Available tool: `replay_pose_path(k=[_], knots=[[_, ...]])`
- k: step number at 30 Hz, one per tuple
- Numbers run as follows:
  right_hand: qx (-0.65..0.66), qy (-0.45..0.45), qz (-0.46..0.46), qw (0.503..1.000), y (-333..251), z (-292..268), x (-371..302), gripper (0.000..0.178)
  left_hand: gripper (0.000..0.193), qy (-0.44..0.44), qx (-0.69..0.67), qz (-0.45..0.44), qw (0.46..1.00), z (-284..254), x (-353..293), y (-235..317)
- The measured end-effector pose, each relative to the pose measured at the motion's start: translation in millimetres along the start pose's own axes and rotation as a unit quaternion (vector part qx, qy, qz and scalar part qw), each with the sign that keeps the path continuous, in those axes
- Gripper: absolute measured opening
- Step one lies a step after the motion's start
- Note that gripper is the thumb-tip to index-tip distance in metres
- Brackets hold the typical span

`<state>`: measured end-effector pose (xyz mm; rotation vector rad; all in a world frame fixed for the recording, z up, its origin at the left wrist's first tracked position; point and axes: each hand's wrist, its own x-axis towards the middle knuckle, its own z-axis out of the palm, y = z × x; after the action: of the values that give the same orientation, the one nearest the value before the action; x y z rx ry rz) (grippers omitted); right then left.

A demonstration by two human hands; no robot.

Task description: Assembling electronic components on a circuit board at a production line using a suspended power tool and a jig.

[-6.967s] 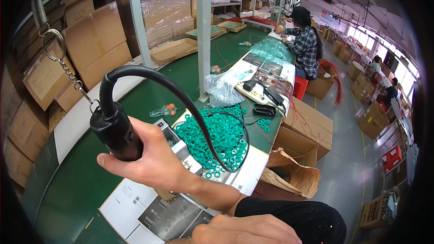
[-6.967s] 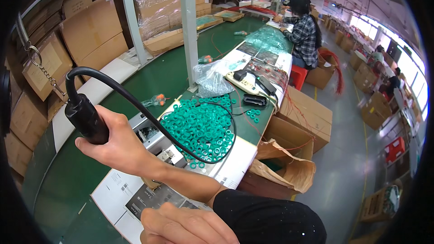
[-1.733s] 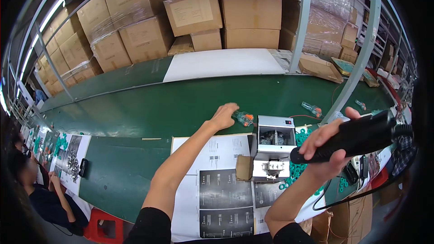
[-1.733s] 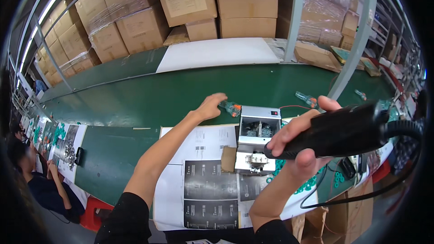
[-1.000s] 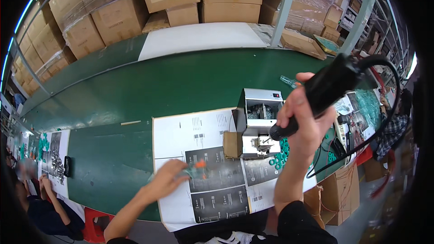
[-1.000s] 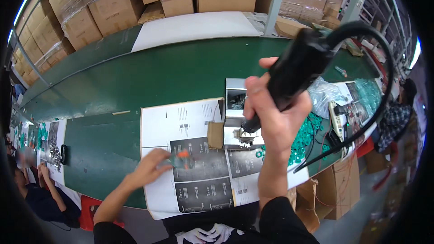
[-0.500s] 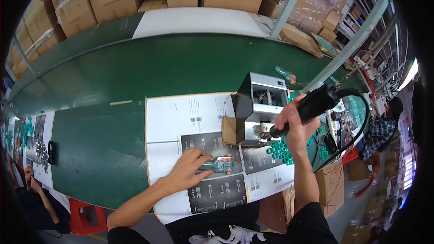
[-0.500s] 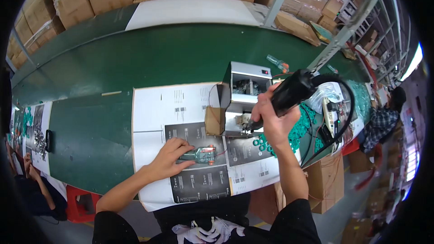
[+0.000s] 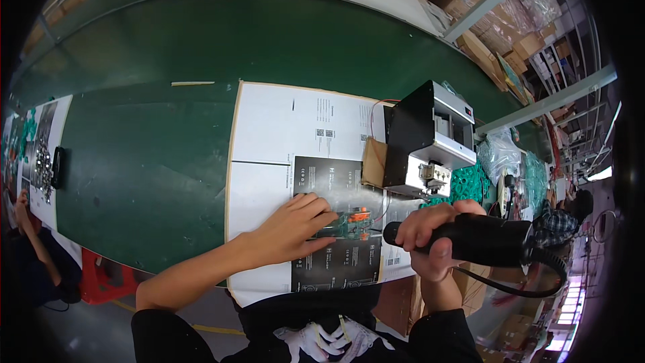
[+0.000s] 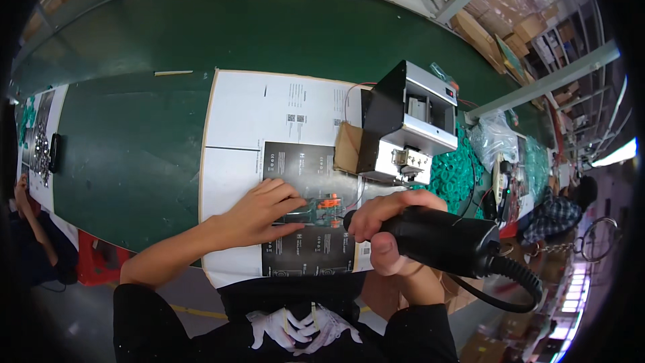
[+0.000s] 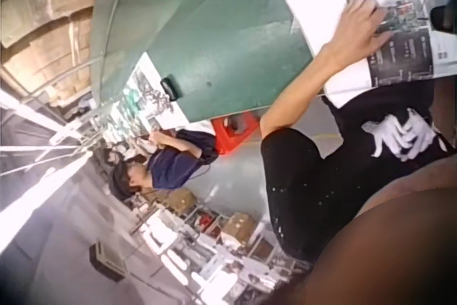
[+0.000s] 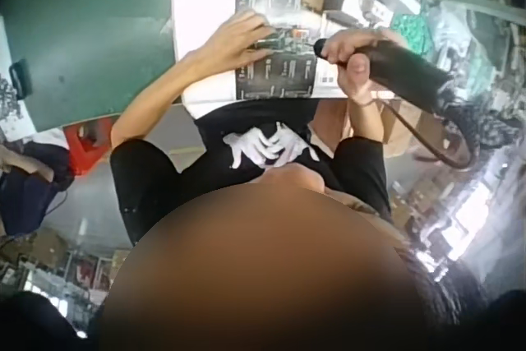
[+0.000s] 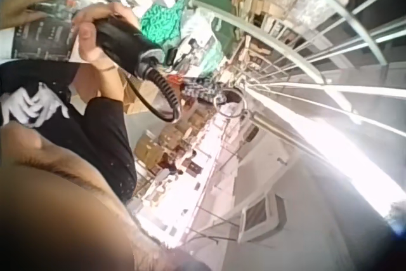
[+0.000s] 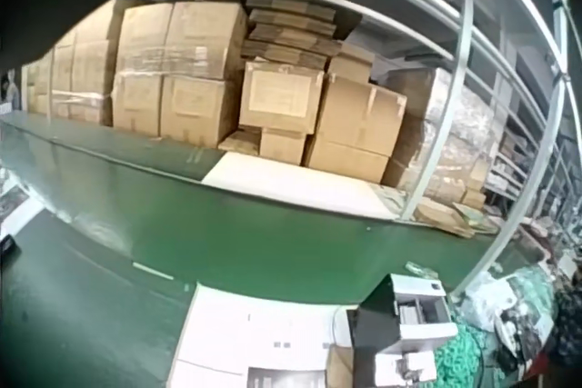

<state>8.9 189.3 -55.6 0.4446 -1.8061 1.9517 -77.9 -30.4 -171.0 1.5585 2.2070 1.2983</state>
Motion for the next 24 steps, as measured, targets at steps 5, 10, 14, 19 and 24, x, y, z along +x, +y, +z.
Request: replay_pose_path(k=[5,10,14,19,24], knots=[[0.004,0.011,0.015,1.000,9.2,-0.4,-2.6,0.055,0.038,-0.003,0.004,0.000,1.000,1.4,-3.7,-0.1],[-0.076,0.020,0.028,0.997,25.3,5.6,-7.3,0.049,0.039,0.000,0.005,0.000,1.000,3.4,-4.2,-1.9],[-0.043,-0.043,0.026,0.998,29.3,-3.2,-14.3,0.040,0.040,0.014,-0.003,0.003,1.000,3.6,-2.9,-1.2],[-0.035,-0.057,0.018,0.998,32.7,-5.8,-15.3,0.041,0.041,0.009,-0.001,-0.006,1.000,1.0,-2.0,0.8],[-0.091,-0.058,-0.014,0.994,33.1,2.2,-12.5,0.033,0.041,-0.004,-0.006,0.000,1.000,0.3,1.9,-0.7]])
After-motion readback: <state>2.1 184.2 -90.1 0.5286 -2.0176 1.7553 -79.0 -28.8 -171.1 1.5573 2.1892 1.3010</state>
